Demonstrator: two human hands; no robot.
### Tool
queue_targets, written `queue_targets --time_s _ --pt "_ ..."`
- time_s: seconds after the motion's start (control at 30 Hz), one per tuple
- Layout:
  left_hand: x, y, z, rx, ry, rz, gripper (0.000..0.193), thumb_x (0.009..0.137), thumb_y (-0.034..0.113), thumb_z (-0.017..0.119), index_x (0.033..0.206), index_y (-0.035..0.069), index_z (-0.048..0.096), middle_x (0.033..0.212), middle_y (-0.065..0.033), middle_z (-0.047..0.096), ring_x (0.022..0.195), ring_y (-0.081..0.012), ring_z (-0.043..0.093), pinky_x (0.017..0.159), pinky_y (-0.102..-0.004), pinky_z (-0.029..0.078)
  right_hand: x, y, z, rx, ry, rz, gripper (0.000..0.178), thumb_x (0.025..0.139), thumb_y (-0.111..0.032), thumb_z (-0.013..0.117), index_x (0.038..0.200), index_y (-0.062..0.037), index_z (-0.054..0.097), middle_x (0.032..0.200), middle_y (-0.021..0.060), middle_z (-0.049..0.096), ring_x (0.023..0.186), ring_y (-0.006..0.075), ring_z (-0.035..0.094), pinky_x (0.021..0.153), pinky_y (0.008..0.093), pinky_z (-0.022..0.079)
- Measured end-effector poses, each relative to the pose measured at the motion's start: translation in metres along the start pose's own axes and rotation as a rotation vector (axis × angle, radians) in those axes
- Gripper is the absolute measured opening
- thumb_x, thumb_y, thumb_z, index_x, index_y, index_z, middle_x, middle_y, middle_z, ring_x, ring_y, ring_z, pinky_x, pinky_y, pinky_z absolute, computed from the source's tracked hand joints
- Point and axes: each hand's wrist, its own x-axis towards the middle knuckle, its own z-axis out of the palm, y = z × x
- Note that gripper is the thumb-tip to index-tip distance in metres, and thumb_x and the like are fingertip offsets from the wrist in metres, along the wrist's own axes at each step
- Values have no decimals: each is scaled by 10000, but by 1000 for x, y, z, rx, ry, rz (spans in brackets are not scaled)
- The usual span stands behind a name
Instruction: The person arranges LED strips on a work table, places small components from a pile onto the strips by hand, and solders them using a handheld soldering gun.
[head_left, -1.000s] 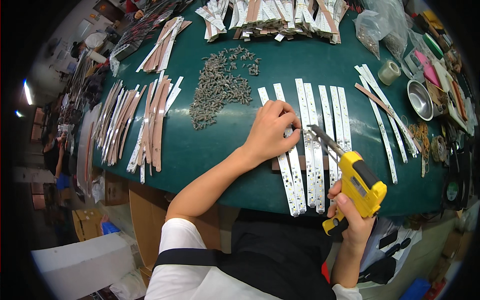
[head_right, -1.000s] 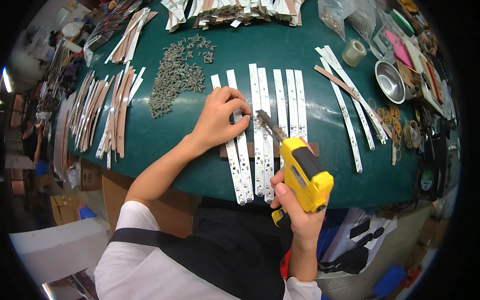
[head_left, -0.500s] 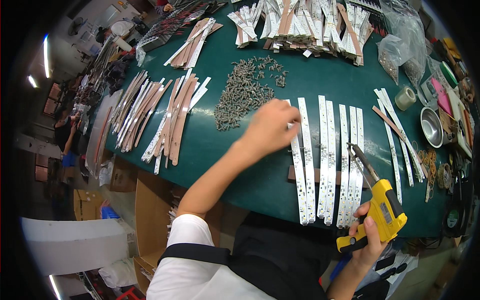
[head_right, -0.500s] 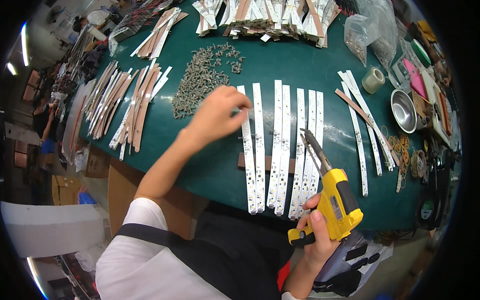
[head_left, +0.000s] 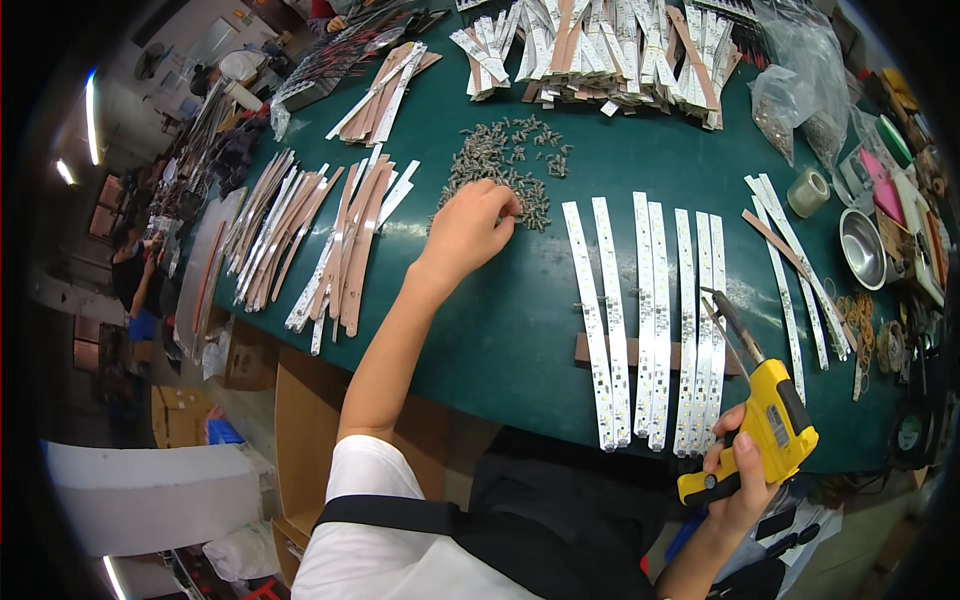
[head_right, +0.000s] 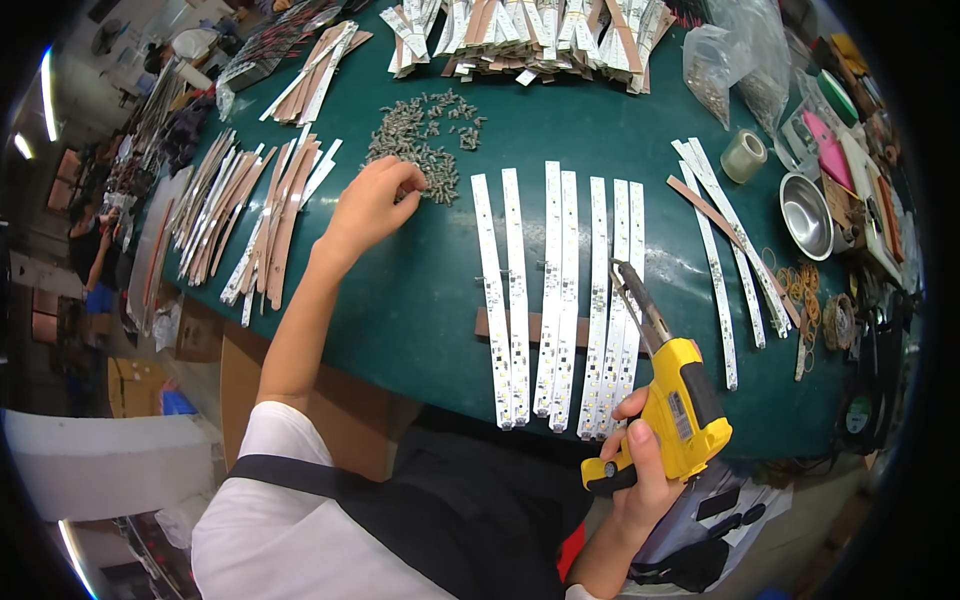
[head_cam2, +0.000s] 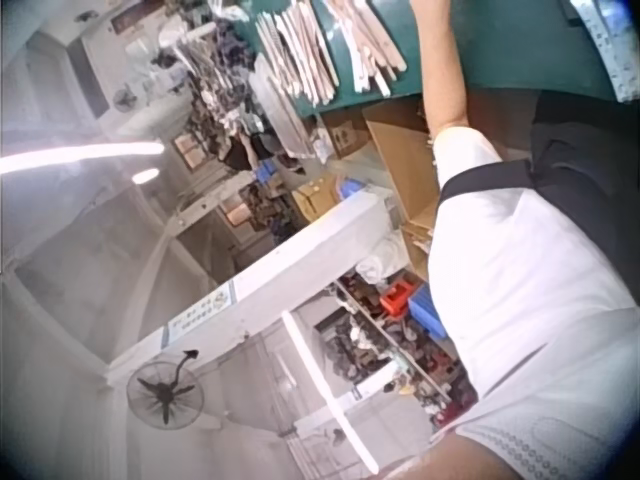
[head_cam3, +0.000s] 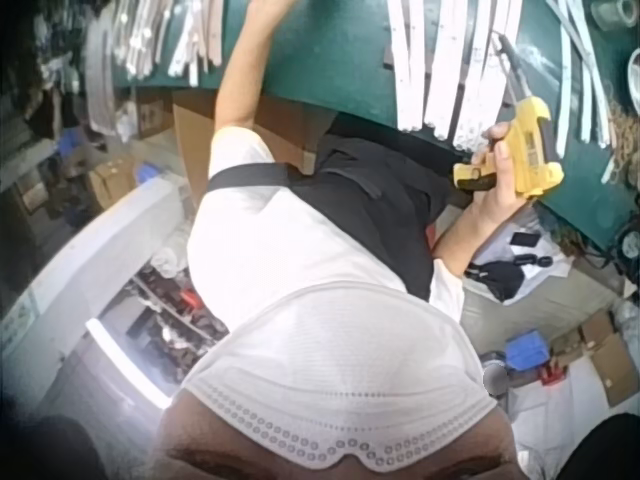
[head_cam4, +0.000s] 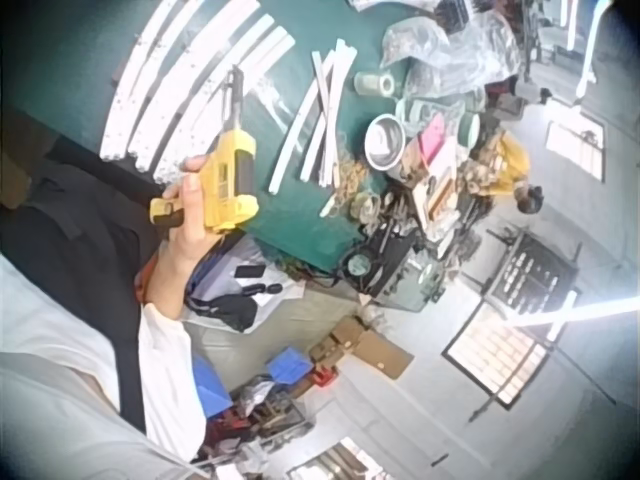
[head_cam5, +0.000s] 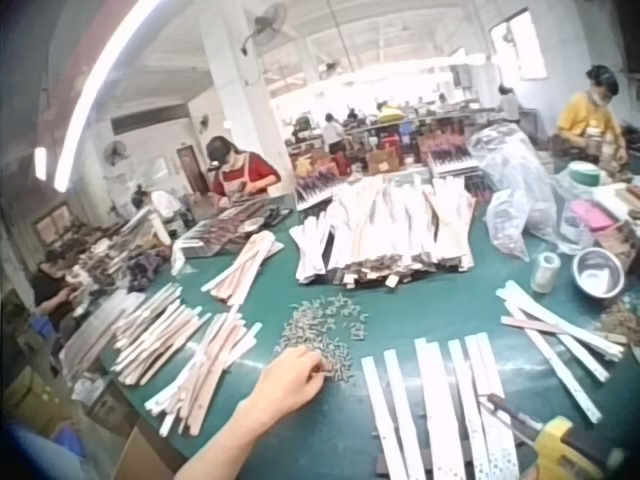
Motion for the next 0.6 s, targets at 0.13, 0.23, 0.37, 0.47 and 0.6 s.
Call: queue_targets --time_s 0.13,0.23,0.37,0.47,0.6 --pt "-1 -1 10 -21 -64 -3 104 778 92 644 865 44 616 862 -70 589 843 -223 604 745 -354 489 0 2 -2 -11 10 2 504 835 -27 598 1300 42 414 938 166 554 826 174 559 467 211 499" --pt "1 3 10 37 -67 11 116 768 93 655 859 41 609 853 -75 588 820 -224 606 738 -345 490 -2 0 -2 -3 -5 12 508 832 -28 601 1300 42 417 937 163 554 827 174 559 473 209 501" --pt "2 5 7 -113 -91 -88 125 772 83 673 847 30 588 825 -64 606 750 -169 612 702 -293 490 -3 -3 0 2 -20 5 507 828 -34 604 1296 45 423 936 162 555 822 175 560 483 213 507" --pt "4 37 -4 -551 -113 -238 115 812 83 671 825 22 574 806 -32 615 724 -98 595 681 -253 479 -3 -2 -2 -15 8 -6 505 826 -46 606 1290 47 430 937 163 556 817 176 561 485 219 506" --pt "3 77 15 -856 -290 -60 111 875 58 627 966 -4 614 896 -27 652 840 -75 614 749 -224 491 -3 -2 2 -24 15 2 505 824 -65 611 1284 50 438 937 162 557 812 171 561 489 219 500"
